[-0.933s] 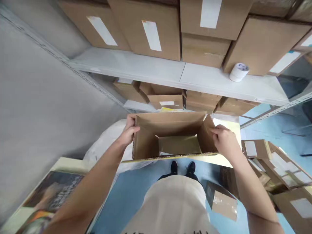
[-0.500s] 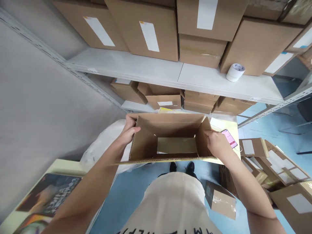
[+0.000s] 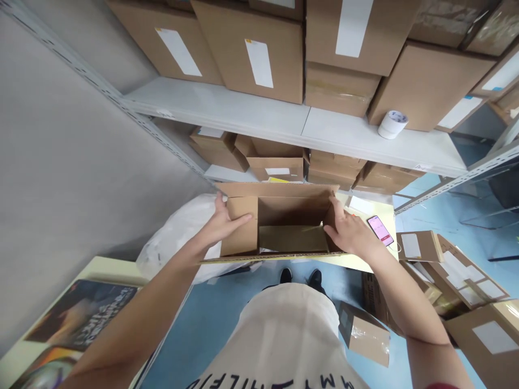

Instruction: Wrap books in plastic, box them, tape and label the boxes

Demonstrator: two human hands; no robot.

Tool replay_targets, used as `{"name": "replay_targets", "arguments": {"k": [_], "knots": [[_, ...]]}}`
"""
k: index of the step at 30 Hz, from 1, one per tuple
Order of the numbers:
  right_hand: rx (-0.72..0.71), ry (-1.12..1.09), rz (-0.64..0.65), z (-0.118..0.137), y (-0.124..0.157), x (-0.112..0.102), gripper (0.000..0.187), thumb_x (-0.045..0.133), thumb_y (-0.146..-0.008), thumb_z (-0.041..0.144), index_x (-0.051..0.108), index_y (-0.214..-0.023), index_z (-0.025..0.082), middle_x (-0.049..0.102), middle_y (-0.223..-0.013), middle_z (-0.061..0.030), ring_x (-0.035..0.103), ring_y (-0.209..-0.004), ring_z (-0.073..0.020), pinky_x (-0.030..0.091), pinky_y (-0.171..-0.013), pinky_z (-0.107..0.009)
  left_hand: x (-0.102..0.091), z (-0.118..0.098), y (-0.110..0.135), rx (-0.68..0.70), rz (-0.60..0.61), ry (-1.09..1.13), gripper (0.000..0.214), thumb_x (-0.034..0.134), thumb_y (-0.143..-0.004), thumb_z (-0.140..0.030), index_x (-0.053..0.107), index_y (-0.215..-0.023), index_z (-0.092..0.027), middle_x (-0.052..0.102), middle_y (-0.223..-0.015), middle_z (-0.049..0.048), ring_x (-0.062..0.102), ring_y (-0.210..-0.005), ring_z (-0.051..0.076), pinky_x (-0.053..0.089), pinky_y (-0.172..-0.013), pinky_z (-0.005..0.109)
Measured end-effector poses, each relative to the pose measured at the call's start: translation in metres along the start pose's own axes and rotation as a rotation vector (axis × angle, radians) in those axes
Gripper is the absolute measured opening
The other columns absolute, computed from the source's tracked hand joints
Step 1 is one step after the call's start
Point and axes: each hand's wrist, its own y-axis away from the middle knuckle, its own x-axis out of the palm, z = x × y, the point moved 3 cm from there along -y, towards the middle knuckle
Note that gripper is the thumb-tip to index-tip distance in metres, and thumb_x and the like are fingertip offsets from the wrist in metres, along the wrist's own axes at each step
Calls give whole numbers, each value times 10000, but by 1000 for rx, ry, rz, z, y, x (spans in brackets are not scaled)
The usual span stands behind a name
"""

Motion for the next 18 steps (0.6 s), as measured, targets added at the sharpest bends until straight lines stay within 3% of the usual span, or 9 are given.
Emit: {"name": "replay_targets", "arguments": {"k": [3, 7, 9, 12, 15, 18], "knots": [[-90, -301, 56, -17, 0, 3, 827, 436, -955, 554, 26, -1606, 251, 528, -1479, -164, 643, -1202, -335, 504, -977, -488, 3, -8, -9, 43, -78, 59, 1341, 877, -609, -340, -52, -1556, -143, 404, -1516, 232, 435, -1406, 329, 323, -1182, 448], [-216, -633, 166, -51, 10, 18, 764, 381, -922, 705, 294, -1566, 304, 359, -1604, -84, 374, -1461, -310, 358, -1164, -505, -2, -7, -7, 18, -163, 107, 980, 822, -646, -304, 249, -1434, -190, 419, -1490, 193, 489, -1356, 302, 391, -1141, 452], [-285, -714, 155, -62, 15, 31, 854, 454, -837, 791, 421, -1515, 273, 292, -1632, -98, 248, -1509, -350, 320, -1179, -544, -6, -5, 0, -15, -108, 157, 799, 762, -699, -319, 336, -1364, -196, 462, -1463, 173, 531, -1315, 290, 432, -1111, 452], [-353, -712, 63, -66, 14, 57, 1002, 633, -698, 809, 448, -1499, 235, 257, -1639, -143, 155, -1525, -388, 282, -1176, -607, -5, -6, 13, -87, 36, 264, 755, 695, -754, -374, 347, -1403, -210, 495, -1464, 159, 544, -1309, 292, 447, -1102, 467], [-321, -695, -84, -61, 14, 82, 833, 568, -809, 745, 509, -1456, 224, 447, -1543, -160, 248, -1505, -379, 230, -1180, -656, 0, -9, 28, -130, 107, 295, 842, 684, -759, -408, 308, -1495, -242, 496, -1492, 134, 501, -1356, 305, 436, -1116, 467], [-229, -775, -131, -56, 29, 100, 680, 448, -898, 708, 637, -1328, 217, 570, -1439, -155, 432, -1409, -372, 326, -1146, -649, 6, -9, 45, -117, 156, 254, 879, 686, -753, -417, 307, -1533, -271, 486, -1517, 93, 467, -1386, 311, 399, -1148, 450]]}}
